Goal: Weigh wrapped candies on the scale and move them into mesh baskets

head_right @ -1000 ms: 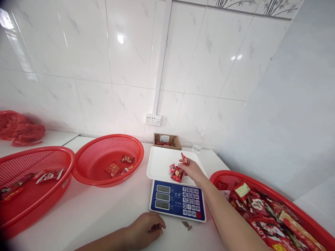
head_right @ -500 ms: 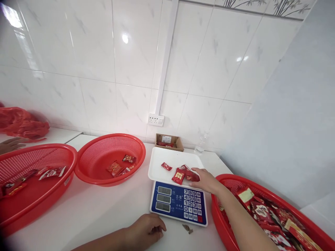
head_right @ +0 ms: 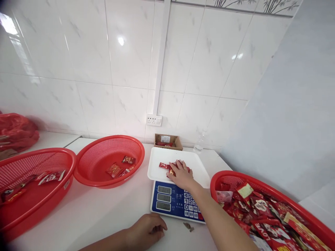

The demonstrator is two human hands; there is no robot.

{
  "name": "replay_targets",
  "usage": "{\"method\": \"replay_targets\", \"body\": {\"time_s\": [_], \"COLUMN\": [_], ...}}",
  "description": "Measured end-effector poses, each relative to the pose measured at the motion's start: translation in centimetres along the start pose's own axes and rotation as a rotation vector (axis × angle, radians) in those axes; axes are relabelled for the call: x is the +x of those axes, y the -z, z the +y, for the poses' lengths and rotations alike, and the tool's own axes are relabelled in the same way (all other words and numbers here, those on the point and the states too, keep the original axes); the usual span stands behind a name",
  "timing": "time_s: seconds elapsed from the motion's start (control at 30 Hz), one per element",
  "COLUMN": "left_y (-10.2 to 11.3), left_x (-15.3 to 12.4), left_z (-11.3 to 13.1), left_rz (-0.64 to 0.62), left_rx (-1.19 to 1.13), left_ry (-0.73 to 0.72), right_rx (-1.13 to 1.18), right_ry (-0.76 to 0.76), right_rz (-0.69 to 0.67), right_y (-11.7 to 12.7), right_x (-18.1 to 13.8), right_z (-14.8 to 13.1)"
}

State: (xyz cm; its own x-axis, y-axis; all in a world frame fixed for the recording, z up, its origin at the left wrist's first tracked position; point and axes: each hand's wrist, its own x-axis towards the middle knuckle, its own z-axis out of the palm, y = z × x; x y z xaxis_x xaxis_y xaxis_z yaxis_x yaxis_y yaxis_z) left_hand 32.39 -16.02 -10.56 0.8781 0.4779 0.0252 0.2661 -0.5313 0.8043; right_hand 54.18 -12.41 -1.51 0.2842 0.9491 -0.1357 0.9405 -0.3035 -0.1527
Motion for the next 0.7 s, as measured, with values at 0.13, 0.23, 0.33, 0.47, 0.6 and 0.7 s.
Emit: {"method": "replay_targets", "body": {"time_s": [0.13,0.23,0.33,0.47,0.6,0.7], "left_y": [0.2,0.3,0.3,0.4,0.6,0.7], "left_x": [-0.1,-0.1,-0.1,-0.1,0.0,0.0], "left_z": [0.2,0.1,0.0,0.1,0.3,0.4], "left_rz": [-0.008,-0.011,-0.015,-0.022,-0.033,-0.043], "left_rx": [0.002,0.004,0.023,0.06,0.076,0.065], "left_ry": [0.001,-0.006,-0.01,-0.063,-0.092,-0.099], "right_rx": [0.048,0.095,0.147,0.333,0.18,0.135], "right_ry": [0.019,0.024,0.014,-0.116,-0.208,-0.184], "right_rz": [0.044,0.098,0.206,0.427,0.208,-0.003], "right_y": [0.0,0.7,2.2,4.2,3.9,1.7], "right_x": [1.0,0.9,-0.1,-2.5,-5.3,-7.1], "right_z": [-0.7,-0.3,1.9,7.8,13.8,16.1]}}
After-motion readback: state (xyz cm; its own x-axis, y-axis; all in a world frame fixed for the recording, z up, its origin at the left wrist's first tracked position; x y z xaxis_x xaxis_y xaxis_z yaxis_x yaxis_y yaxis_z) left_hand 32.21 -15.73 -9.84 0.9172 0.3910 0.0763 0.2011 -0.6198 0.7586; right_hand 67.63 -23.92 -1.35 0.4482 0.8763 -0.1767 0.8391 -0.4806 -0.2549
